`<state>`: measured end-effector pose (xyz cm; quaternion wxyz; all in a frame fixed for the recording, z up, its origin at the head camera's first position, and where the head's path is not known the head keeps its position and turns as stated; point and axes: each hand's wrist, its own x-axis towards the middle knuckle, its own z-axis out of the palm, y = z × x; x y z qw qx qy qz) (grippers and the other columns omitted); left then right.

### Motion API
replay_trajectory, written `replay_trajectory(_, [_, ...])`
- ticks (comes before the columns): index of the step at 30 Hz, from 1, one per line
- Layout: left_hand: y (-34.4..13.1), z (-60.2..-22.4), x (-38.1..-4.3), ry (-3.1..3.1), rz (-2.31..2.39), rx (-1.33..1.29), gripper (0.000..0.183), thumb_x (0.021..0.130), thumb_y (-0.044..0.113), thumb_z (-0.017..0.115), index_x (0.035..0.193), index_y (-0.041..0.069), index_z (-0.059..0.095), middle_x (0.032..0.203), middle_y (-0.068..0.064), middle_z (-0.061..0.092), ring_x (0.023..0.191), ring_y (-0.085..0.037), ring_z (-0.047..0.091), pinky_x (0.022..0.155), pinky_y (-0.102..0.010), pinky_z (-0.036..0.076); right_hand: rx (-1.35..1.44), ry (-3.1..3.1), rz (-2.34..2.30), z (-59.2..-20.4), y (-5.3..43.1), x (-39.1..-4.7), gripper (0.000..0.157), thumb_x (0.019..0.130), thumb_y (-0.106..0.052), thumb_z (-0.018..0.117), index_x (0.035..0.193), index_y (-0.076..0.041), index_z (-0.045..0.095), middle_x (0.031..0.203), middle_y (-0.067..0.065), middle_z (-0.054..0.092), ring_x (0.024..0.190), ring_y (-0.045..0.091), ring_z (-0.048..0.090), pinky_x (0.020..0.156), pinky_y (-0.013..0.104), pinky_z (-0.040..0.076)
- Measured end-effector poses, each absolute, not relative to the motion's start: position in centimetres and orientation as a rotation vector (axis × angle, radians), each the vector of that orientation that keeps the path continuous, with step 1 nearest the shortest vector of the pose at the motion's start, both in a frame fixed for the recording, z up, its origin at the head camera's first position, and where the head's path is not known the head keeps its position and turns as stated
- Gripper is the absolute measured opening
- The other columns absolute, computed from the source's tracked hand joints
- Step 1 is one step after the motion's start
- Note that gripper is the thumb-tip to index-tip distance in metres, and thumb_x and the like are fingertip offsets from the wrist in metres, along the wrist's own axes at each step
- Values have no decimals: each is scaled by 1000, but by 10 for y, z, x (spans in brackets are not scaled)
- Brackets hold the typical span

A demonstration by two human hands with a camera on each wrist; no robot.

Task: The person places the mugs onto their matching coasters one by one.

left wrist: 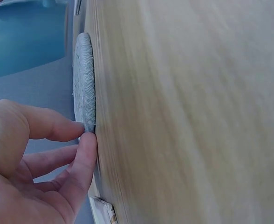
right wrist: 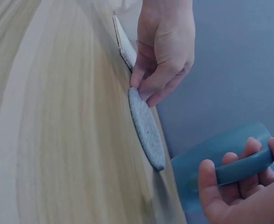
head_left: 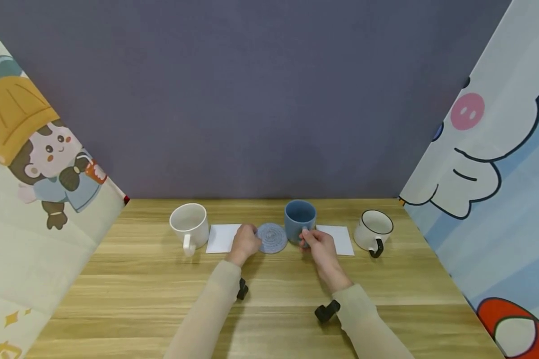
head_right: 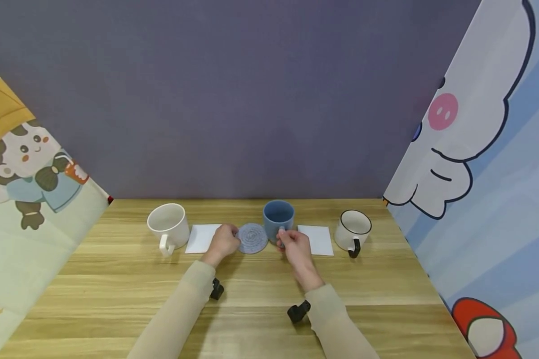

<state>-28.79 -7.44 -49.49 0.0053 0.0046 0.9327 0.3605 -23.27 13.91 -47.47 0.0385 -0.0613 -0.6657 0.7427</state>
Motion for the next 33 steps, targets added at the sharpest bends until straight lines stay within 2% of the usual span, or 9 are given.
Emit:
replay_trajectory(9, [-70, -495, -286, 2908, 1155, 50, 35, 77, -5, 68, 111, -11, 69, 112, -23, 67, 106, -38, 63, 93, -48, 53, -150, -2002, 2318, -467, 135, -229, 23, 103, -8, 58, 97, 13, 63, 82, 7, 62, 75, 14, 62, 78, 39, 59])
replay_trajectory(17, [-66, -496, -284, 2897, 1174, 76, 36, 77, -6, 67, 113, -12, 69, 115, -24, 68, 110, -39, 63, 94, -49, 53, -114, -1985, 2315, -465, 134, -227, 25, 104, -9, 58, 96, 14, 63, 77, 7, 63, 76, 17, 65, 82, 44, 59])
replay_trajectory(24, [-61, -498, -281, 2882, 1221, 57, 36, 77, -6, 67, 112, -13, 67, 114, -25, 66, 106, -38, 64, 92, -47, 54, -78, -1983, 2294, -462, 131, -226, 24, 103, -8, 59, 98, 16, 63, 79, 7, 63, 75, 13, 64, 80, 37, 59])
replay_trajectory(33, [-56, -494, -276, 2938, 1196, 81, 34, 74, -5, 68, 107, -11, 70, 110, -25, 68, 106, -39, 64, 94, -49, 53, -65, -1979, 2304, -462, 124, -225, 23, 103, -6, 59, 98, 16, 63, 78, 7, 63, 74, 12, 63, 79, 35, 59])
